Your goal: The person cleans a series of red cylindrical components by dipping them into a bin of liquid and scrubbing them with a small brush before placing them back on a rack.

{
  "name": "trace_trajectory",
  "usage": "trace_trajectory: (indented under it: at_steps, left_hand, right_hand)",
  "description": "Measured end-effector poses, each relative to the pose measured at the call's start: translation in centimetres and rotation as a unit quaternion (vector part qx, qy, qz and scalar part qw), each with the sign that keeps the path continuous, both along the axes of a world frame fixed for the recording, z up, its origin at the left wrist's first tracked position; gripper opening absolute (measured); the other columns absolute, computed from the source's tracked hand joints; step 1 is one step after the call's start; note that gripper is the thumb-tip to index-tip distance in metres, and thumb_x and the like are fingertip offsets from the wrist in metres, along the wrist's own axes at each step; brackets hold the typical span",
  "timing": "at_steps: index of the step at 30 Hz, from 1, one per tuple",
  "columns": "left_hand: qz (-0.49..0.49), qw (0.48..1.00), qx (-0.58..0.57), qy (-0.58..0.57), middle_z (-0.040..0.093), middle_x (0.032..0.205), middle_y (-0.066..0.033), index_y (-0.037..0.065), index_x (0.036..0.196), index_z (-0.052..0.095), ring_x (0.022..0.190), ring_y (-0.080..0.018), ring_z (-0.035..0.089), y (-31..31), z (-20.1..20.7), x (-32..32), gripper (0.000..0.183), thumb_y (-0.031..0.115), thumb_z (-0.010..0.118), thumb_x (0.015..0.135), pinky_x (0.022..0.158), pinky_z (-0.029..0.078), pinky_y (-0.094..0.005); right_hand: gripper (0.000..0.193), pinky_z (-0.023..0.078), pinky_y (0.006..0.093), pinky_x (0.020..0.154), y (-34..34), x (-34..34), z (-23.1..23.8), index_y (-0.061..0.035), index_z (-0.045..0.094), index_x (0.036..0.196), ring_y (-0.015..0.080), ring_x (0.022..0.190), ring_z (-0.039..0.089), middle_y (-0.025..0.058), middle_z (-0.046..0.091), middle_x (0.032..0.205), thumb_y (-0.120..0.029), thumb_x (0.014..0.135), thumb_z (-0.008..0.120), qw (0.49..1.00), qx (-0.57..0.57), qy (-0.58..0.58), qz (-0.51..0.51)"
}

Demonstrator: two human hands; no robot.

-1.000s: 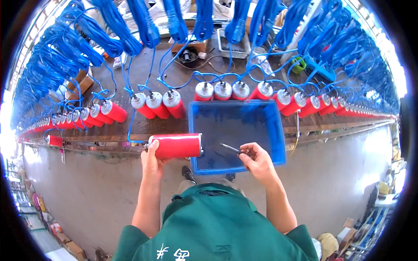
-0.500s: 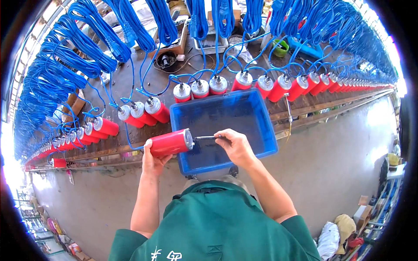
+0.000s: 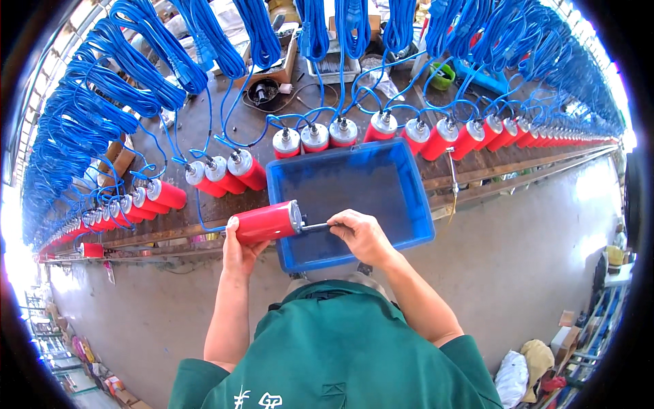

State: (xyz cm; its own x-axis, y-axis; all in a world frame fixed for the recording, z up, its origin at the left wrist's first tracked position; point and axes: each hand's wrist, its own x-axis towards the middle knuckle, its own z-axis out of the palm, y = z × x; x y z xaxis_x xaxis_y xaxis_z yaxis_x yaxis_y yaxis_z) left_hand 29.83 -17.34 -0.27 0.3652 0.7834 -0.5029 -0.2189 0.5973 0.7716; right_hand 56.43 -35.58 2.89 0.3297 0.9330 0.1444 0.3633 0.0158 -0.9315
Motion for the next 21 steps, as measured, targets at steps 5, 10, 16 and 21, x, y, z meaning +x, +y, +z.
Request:
trace_trajectory:
  at_steps: [5, 10, 16, 21]
  left_hand:
    - [-0.006, 1.000, 0.008, 0.001, 0.072, 0.125, -0.0159, 0.008, 0.137, 0.059, 0.115, -0.0333, 0.073, 0.2, 0.0, 0.0, 0.070, 0.063, 0.068, 0.095, 0.094, 0.066, -0.0481]
    - [-0.009, 1.000, 0.020, 0.008, 0.073, 0.125, -0.0170, 0.006, 0.137, 0.058, 0.108, -0.0326, 0.076, 0.0, 0.0, 0.2, 0.072, 0.065, 0.065, 0.096, 0.087, 0.068, -0.0441]
    - [-0.009, 1.000, 0.011, 0.009, 0.074, 0.122, -0.0169, 0.005, 0.135, 0.060, 0.104, -0.0323, 0.077, 0.1, -0.4, -0.1, 0.073, 0.066, 0.066, 0.095, 0.086, 0.068, -0.0429]
    - [-0.002, 1.000, 0.015, 0.005, 0.074, 0.123, -0.0168, 0.005, 0.135, 0.059, 0.107, -0.0327, 0.076, -0.1, -0.1, 0.1, 0.074, 0.066, 0.068, 0.094, 0.088, 0.068, -0.0443]
  right_hand:
    - [0.020, 0.059, 0.0356, 0.083, 0.3, 0.8, 0.1, -0.0005, 0.070, 0.119, 0.0293, 0.093, 0.076, 0.0149, 0.074, 0.106, 0.004, 0.099, 0.068, 0.991, 0.082, -0.097, 0.036]
    - [0.019, 0.059, 0.0326, 0.083, -0.7, 1.2, 0.3, 0.0001, 0.068, 0.121, 0.0192, 0.090, 0.074, 0.0112, 0.075, 0.107, 0.004, 0.103, 0.062, 0.991, -0.064, 0.116, 0.003]
    - [0.015, 0.056, 0.0285, 0.069, -0.6, 1.2, -0.3, -0.0015, 0.068, 0.121, 0.0121, 0.075, 0.069, 0.0076, 0.075, 0.096, -0.009, 0.108, 0.064, 0.963, -0.119, 0.240, -0.040]
    - [0.028, 0.053, 0.0315, 0.062, -0.3, 1.4, -1.4, -0.0008, 0.069, 0.108, 0.0133, 0.065, 0.066, 0.0077, 0.073, 0.080, -0.028, 0.111, 0.063, 0.964, -0.140, 0.223, -0.045]
